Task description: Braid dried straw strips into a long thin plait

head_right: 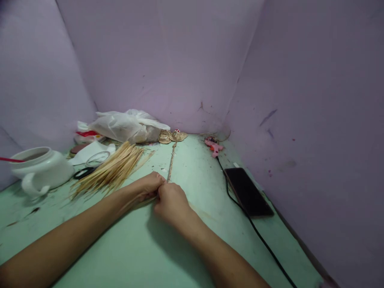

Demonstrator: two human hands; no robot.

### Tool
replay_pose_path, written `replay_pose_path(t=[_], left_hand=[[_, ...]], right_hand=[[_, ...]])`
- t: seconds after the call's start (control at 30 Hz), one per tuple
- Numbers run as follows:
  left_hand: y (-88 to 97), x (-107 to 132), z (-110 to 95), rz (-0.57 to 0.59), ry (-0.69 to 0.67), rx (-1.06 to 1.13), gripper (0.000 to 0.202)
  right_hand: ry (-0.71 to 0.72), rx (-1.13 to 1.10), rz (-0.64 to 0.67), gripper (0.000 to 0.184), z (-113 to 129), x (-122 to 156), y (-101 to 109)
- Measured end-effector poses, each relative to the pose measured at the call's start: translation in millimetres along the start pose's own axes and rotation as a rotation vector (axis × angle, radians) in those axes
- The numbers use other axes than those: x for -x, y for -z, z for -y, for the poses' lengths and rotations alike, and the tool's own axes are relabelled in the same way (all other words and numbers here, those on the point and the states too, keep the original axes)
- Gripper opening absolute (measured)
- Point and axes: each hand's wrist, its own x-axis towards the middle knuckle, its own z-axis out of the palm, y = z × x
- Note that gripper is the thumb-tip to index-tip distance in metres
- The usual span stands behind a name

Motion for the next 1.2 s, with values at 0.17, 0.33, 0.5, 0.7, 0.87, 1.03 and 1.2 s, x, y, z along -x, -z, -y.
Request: replay_pose_path(t=[0.17,0.33,0.5,0.7,0.87,1.03,1.2], left_hand=[[11.4,-6,2,0.055,-0.048,-0.232,0.01],[19.1,-5,3,0.12,-0.1,-0.196,0.013],[15.5,-1,0,0.13,-0.14,-0.163,0.005],[16.8,1,-2,0.133,-0.149,-0.16,0.007],[26.0,-1,1,0.247,-0.236,-0.2,0.008],[24.9,-1,2,0.137,-0.2,-0.505,0.01],[13.6,21,-10,-0.233,-0.213,-0.937,0.019]], right_hand=[[-0.091,-0.331,-0.038,0.024,-16,-11,11],[-0.255,-0.45,-0.201,0.023,-35,-26,5],[-0.396,-0.868,0.096,0.017,-29,-28,-4],[-0.396,-1.005,0.121,0.016,-26,-27,3],[-0.333,-0.986,0.119,0.016,-31,-28,1],[-0.391,-0.866,0.053,0.012,-31,-31,-9],[-0.459,-0.894,0.028,0.008,-28,-31,-14]])
